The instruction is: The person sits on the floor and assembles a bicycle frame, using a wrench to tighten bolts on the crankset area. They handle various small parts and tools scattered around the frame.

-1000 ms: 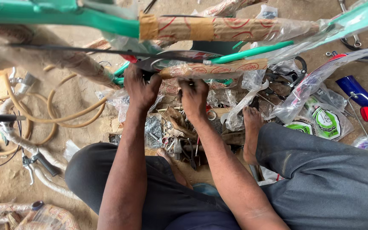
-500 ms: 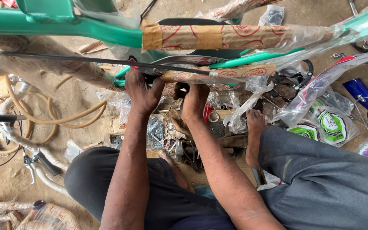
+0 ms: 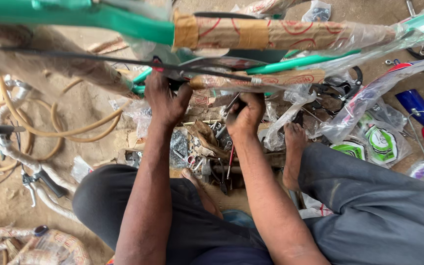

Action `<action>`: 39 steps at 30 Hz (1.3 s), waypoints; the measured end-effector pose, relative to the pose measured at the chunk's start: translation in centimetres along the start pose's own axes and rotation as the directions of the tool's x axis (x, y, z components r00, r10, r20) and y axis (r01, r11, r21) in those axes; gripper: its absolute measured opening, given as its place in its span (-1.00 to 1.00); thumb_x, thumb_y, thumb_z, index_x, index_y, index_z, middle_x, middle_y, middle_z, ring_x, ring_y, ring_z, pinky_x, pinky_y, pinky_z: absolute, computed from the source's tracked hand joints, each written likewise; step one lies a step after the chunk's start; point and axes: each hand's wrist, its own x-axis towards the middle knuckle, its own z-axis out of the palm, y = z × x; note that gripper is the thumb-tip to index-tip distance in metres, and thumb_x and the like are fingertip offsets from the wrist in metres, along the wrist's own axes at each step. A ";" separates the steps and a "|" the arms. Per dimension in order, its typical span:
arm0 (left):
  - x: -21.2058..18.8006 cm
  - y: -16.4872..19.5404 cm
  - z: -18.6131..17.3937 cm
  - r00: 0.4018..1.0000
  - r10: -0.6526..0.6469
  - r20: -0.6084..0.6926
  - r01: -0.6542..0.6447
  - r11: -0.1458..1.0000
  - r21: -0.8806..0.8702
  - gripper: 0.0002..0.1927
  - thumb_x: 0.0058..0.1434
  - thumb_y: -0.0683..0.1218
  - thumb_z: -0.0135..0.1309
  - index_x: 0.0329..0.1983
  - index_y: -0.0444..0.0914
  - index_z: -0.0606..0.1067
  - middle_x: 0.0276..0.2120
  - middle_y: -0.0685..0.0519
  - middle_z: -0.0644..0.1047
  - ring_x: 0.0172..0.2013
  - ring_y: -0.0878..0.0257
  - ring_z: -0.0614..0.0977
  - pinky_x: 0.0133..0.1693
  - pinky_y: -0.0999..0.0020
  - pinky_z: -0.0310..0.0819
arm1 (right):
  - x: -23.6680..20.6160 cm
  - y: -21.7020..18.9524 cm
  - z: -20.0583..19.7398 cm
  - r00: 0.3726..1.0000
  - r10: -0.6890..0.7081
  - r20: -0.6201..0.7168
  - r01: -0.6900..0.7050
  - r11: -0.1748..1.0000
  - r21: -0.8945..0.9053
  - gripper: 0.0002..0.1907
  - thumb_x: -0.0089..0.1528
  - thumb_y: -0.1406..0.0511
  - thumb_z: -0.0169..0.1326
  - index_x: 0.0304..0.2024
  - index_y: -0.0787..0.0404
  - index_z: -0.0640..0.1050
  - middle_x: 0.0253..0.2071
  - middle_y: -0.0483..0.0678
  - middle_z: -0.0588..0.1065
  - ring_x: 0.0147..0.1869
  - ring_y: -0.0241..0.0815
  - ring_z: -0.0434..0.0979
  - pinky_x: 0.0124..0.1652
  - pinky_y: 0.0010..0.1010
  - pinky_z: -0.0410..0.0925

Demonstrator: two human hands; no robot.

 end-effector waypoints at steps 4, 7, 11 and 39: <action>0.2 0.8 -0.3 1.000 -0.031 0.003 0.031 0.999 -0.043 -0.77 0.07 -0.11 0.11 -0.19 -0.25 0.51 -0.33 -0.09 0.53 -0.26 -0.07 0.59 -0.18 0.07 0.42 | -2.9 0.5 -0.5 0.958 -0.175 0.226 0.249 0.901 -0.356 -0.76 0.06 0.45 0.13 -0.21 0.19 0.56 -0.45 -0.10 0.52 -0.57 -0.33 0.45 -0.60 -0.48 0.35; 0.1 1.6 -0.6 0.998 -0.052 0.020 0.052 0.998 -0.039 -0.74 0.06 -0.11 0.13 -0.17 -0.27 0.53 -0.33 -0.10 0.54 -0.28 -0.07 0.60 -0.20 0.07 0.43 | -4.2 1.4 0.6 0.886 -0.352 0.303 0.425 0.877 -0.224 -0.88 0.24 0.42 0.19 -0.20 0.28 0.52 -0.40 0.03 0.56 -0.47 -0.18 0.58 -0.47 -0.33 0.49; 0.0 2.4 -1.1 0.998 -0.068 0.016 0.069 0.993 -0.098 -0.74 0.06 -0.13 0.09 -0.16 -0.26 0.54 -0.31 -0.10 0.56 -0.28 -0.03 0.62 -0.19 0.11 0.47 | -4.3 1.0 3.0 0.947 -0.320 -0.002 0.318 0.941 -0.116 -0.74 0.24 0.37 0.18 -0.03 0.25 0.48 -0.29 0.01 0.56 -0.39 -0.16 0.61 -0.47 -0.34 0.52; 0.2 0.2 0.0 1.000 0.004 0.024 -0.005 0.999 0.031 -0.72 0.07 -0.10 0.15 -0.13 -0.23 0.51 -0.21 -0.08 0.55 -0.16 -0.09 0.56 -0.10 0.03 0.40 | -1.5 4.7 5.6 0.954 -0.293 0.065 0.288 0.836 -0.467 -0.86 0.29 0.36 0.08 -0.26 0.37 0.54 -0.49 -0.05 0.43 -0.54 -0.27 0.40 -0.59 -0.35 0.37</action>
